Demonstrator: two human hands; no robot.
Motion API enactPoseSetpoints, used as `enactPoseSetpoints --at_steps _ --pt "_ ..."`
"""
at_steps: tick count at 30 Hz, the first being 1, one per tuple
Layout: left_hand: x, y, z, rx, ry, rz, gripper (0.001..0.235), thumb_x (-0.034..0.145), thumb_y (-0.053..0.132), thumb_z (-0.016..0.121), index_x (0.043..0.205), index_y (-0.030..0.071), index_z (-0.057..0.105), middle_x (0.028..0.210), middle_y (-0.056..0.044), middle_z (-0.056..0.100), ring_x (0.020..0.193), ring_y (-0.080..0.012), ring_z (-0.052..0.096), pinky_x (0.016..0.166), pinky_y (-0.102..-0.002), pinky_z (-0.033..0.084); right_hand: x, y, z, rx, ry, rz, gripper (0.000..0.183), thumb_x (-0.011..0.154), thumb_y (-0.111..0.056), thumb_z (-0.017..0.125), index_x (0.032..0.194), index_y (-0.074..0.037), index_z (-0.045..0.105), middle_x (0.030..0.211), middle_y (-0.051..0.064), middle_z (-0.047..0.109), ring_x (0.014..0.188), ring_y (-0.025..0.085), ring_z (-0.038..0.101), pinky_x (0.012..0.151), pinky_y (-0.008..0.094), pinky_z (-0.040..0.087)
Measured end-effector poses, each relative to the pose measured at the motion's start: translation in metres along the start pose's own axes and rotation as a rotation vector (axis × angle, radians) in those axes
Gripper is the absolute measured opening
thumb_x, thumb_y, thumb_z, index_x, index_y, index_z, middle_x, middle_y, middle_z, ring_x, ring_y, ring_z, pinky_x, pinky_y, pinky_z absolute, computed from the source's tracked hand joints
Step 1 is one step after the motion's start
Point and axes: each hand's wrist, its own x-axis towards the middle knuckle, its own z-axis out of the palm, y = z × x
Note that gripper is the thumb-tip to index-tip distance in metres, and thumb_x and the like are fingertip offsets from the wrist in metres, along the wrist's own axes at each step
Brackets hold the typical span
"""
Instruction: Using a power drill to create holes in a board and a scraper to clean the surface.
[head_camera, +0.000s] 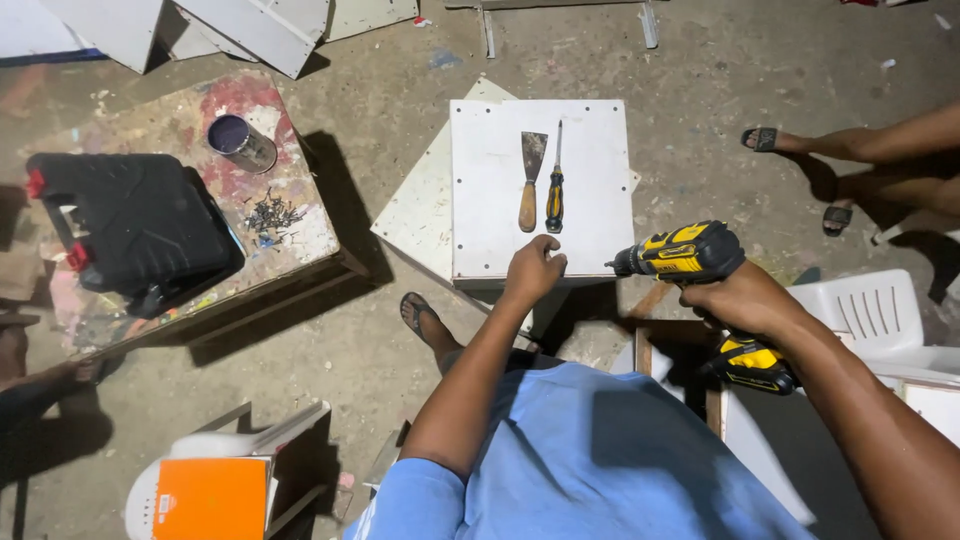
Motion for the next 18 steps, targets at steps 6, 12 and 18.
enactPoseSetpoints --at_steps 6,12,18 --pt "-0.008 0.001 0.008 0.107 0.008 0.096 0.037 0.087 0.025 0.066 0.121 0.011 0.06 0.113 -0.014 0.07 0.102 -0.037 0.066 0.081 -0.05 0.051 0.011 0.016 0.002 -0.044 0.015 -0.018 0.027 0.076 -0.003 0.065 0.1 -0.008 0.077 0.087 0.004 0.069 0.078 0.018 0.057 0.069 0.035 0.046" --pt "-0.011 0.003 0.004 0.11 -0.013 0.126 0.042 0.083 0.017 0.072 0.122 0.008 0.059 0.11 -0.015 0.068 0.097 -0.0353 0.066 0.081 -0.049 0.052 0.004 0.007 -0.001 0.044 -0.012 0.053 0.019 0.084 -0.002 0.063 0.098 -0.005 0.075 0.071 0.014 0.065 0.061 0.025 0.055 0.058 0.041 0.045" --pt "-0.015 0.007 0.002 0.101 -0.002 0.114 0.042 0.083 0.016 0.071 0.122 0.007 0.059 0.109 -0.016 0.069 0.097 -0.037 0.066 0.08 -0.051 0.052 0.017 0.008 -0.011 0.028 -0.029 0.023 0.042 0.081 0.001 0.063 0.12 -0.007 0.077 0.095 0.011 0.076 0.078 0.024 0.061 0.069 0.039 0.047"
